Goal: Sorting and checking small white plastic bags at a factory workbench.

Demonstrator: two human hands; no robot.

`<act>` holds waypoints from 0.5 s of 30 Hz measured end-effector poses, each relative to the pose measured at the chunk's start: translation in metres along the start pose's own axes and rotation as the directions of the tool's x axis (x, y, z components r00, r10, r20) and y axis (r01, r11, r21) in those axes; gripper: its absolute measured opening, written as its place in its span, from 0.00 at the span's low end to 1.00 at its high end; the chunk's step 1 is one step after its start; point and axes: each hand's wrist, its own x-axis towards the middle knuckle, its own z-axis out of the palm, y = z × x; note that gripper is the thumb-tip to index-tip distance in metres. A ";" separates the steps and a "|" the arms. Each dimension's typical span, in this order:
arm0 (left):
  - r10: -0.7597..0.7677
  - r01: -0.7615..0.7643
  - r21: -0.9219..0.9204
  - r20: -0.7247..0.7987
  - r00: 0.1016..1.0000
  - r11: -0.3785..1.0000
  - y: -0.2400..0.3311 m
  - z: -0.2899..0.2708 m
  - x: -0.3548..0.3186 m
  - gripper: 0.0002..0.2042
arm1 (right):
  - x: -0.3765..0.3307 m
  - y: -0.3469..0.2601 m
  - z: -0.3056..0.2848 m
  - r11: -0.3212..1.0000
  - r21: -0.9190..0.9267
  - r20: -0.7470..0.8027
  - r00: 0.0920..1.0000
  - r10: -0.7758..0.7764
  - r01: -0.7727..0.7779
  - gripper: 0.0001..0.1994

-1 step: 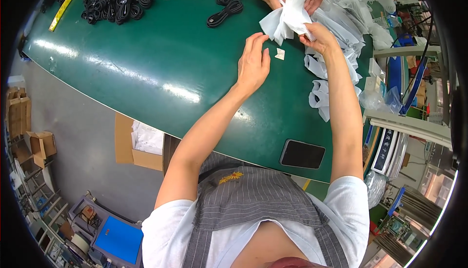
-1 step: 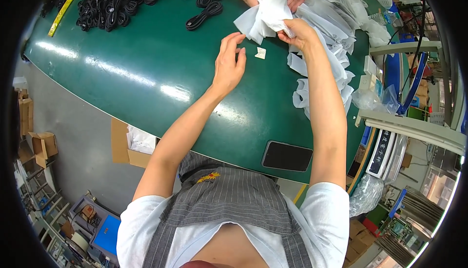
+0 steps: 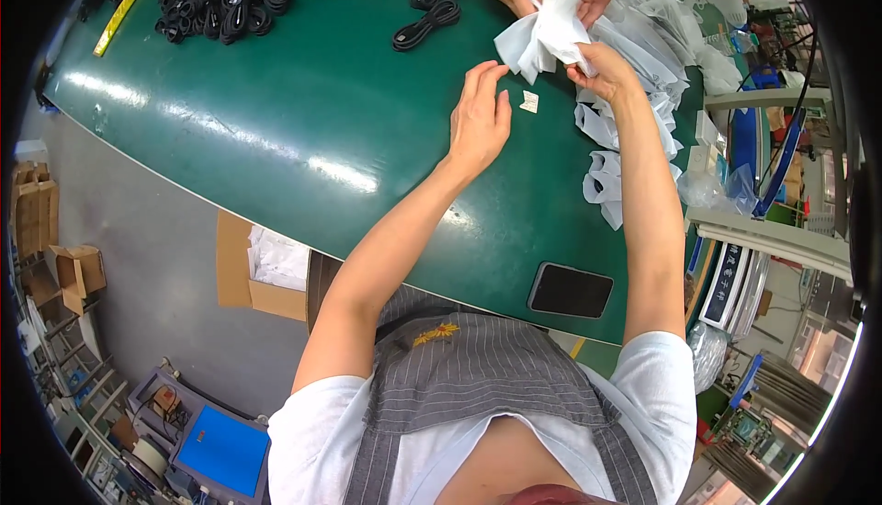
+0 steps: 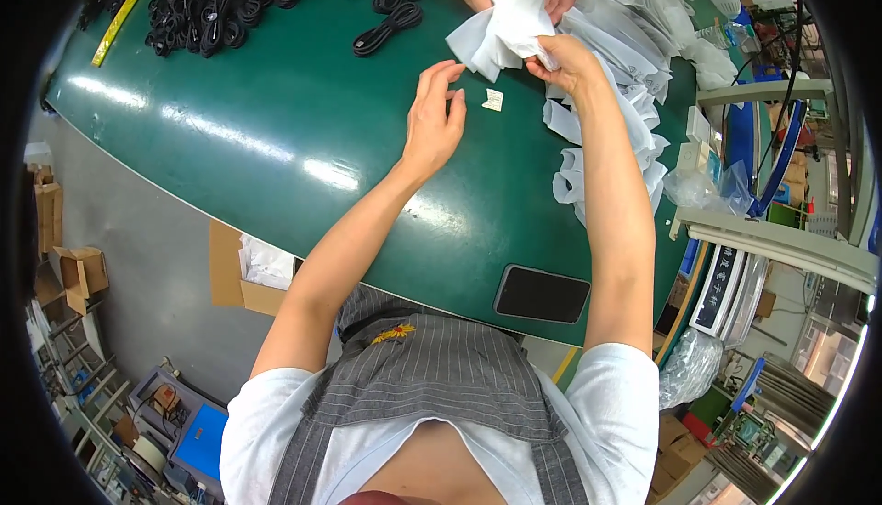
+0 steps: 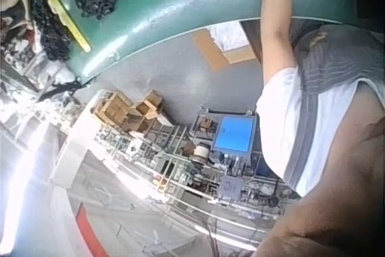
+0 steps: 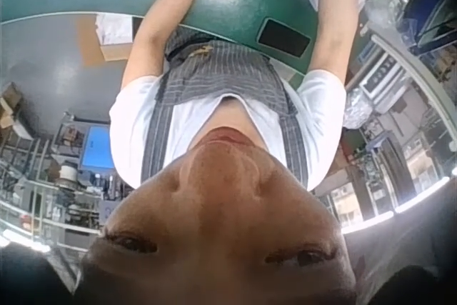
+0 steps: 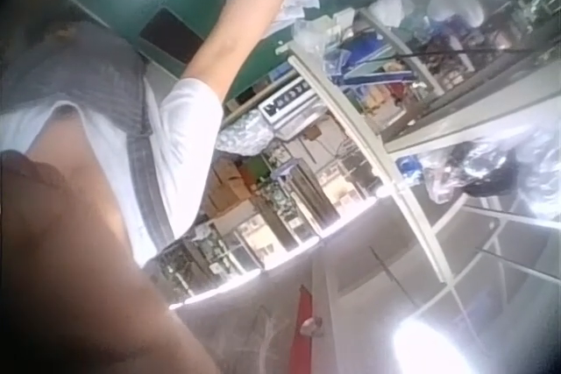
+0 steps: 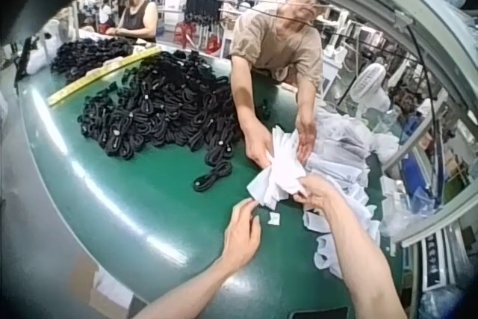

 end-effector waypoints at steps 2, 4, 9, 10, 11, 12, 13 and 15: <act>0.046 -0.043 0.043 -0.062 0.997 0.998 -0.005 -0.010 -0.004 0.15 | 0.005 0.005 0.013 0.993 0.105 -0.003 0.998 -0.057 0.057 0.11; 0.115 -0.114 0.018 -0.084 0.990 0.993 0.003 0.004 0.000 0.16 | 0.021 0.008 -0.043 0.965 0.259 0.058 0.996 -0.061 0.044 0.14; -0.163 0.165 -0.284 0.032 0.986 0.944 0.006 -0.017 -0.002 0.13 | 0.058 -0.014 -0.097 0.934 0.356 0.200 0.978 -0.056 -0.019 0.12; -0.211 0.226 -0.196 0.097 0.973 0.954 0.010 -0.028 -0.004 0.13 | 0.062 -0.020 -0.121 0.936 0.350 0.142 0.987 -0.080 0.026 0.12; -0.256 0.267 -0.063 0.139 0.957 0.962 0.010 -0.055 -0.014 0.12 | 0.056 -0.014 -0.084 0.926 0.376 0.046 0.998 -0.049 0.028 0.12; -0.169 0.199 -0.124 0.220 0.961 0.972 0.018 -0.085 -0.017 0.12 | 0.046 -0.018 -0.093 0.922 0.378 0.008 0.995 -0.097 0.087 0.12; -0.075 0.135 -0.190 0.293 0.953 0.973 0.024 -0.120 -0.023 0.12 | 0.041 -0.020 -0.100 0.925 0.376 0.069 0.994 -0.084 0.052 0.12; -0.099 0.131 -0.222 0.151 0.984 0.966 0.043 -0.225 -0.049 0.14 | 0.012 -0.018 -0.045 0.917 0.392 0.009 0.996 -0.085 0.075 0.15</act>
